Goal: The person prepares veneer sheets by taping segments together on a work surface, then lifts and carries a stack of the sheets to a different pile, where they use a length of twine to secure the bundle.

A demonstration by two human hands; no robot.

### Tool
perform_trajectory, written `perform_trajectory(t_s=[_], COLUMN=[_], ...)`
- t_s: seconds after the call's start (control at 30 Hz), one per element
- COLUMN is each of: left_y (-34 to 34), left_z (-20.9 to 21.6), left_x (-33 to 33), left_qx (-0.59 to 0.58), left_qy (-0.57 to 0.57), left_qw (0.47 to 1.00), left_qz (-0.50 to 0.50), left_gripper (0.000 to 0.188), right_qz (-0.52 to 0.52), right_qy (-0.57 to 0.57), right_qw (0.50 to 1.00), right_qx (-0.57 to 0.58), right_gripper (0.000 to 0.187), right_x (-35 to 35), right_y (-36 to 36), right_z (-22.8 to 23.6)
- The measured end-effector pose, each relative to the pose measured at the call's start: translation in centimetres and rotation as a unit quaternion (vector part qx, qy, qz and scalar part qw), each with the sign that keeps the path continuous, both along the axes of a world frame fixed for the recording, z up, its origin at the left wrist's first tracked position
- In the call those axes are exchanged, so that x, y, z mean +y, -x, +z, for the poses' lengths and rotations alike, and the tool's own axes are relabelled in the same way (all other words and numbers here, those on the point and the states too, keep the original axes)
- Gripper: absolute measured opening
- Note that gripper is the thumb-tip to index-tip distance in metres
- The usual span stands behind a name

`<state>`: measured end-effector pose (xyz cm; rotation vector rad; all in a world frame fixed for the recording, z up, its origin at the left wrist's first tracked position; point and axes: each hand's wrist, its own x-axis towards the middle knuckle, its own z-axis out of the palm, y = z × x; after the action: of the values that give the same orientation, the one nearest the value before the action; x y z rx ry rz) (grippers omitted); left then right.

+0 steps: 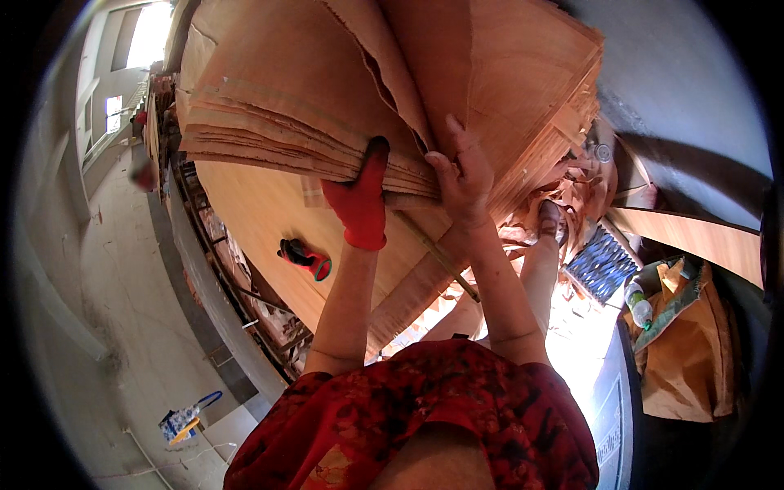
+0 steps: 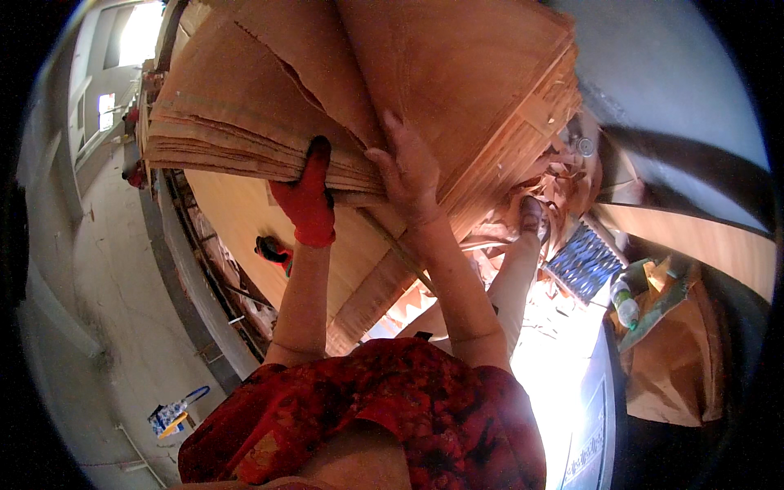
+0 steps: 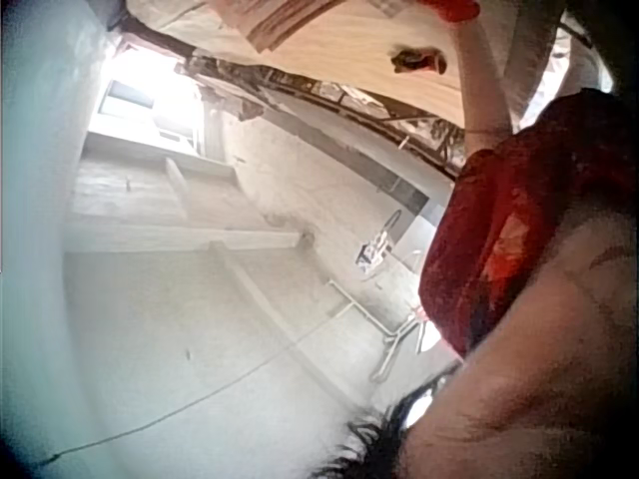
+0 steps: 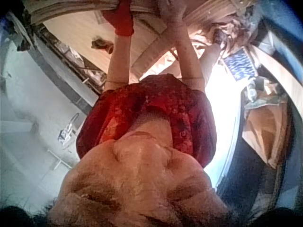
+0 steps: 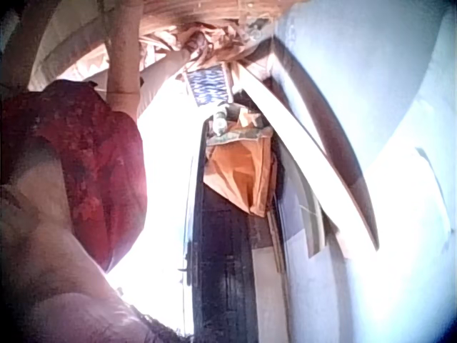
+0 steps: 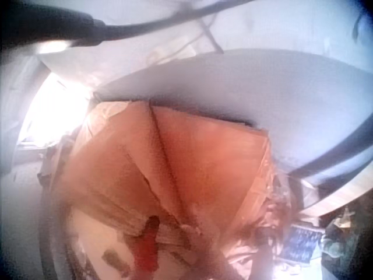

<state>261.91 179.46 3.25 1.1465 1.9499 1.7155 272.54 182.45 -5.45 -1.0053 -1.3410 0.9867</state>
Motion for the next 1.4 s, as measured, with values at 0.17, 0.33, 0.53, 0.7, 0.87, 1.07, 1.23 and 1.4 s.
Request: perform_trajectory(t_s=[0.17,0.33,0.53,0.7,0.87,1.07,1.23,1.4], left_y=[-0.1,-1.2,-1.9,-2.4,-1.9,-5.5,-7.1,3.1], left_z=[0.3,2.4,2.3,2.6,1.6,0.8,6.4,5.3], left_x=[-0.1,0.0,0.8,0.9,0.9,3.2,1.8,-8.3], left_qx=[0.003,0.006,0.151,0.06,0.082,0.236,-0.113,-0.184], left_qy=[-0.01,0.004,0.051,0.076,0.128,0.153,0.101,0.161], left_qw=[1.0,1.0,0.987,0.995,0.988,0.954,0.926,0.955], left_qz=[0.003,-0.001,-0.011,0.014,0.017,-0.102,-0.344,-0.166], left_gripper=[0.058,0.073,0.083,0.081,0.077,0.074,0.056,0.034], right_qz=[0.001,0.026,0.018,-0.037,-0.013,0.206,0.165,0.161], right_qy=[-0.021,-0.02,-0.002,0.094,0.103,0.235,0.327,0.394], right_qw=[0.998,0.997,0.994,0.99,0.994,0.904,0.705,0.712], right_qx=[0.06,0.063,0.109,0.101,0.028,0.291,0.607,0.558], right_gripper=[0.034,0.029,0.031,0.038,0.047,0.058,0.075,0.064], right_x=[0.1,-0.3,-0.3,1.0,1.0,0.9,3.3,2.0], right_y=[0.3,0.8,1.4,-2.1,-5.6,-2.8,-6.0,-5.1], right_z=[0.1,2.0,2.1,-0.4,0.4,-5.5,-11.6,-10.3])
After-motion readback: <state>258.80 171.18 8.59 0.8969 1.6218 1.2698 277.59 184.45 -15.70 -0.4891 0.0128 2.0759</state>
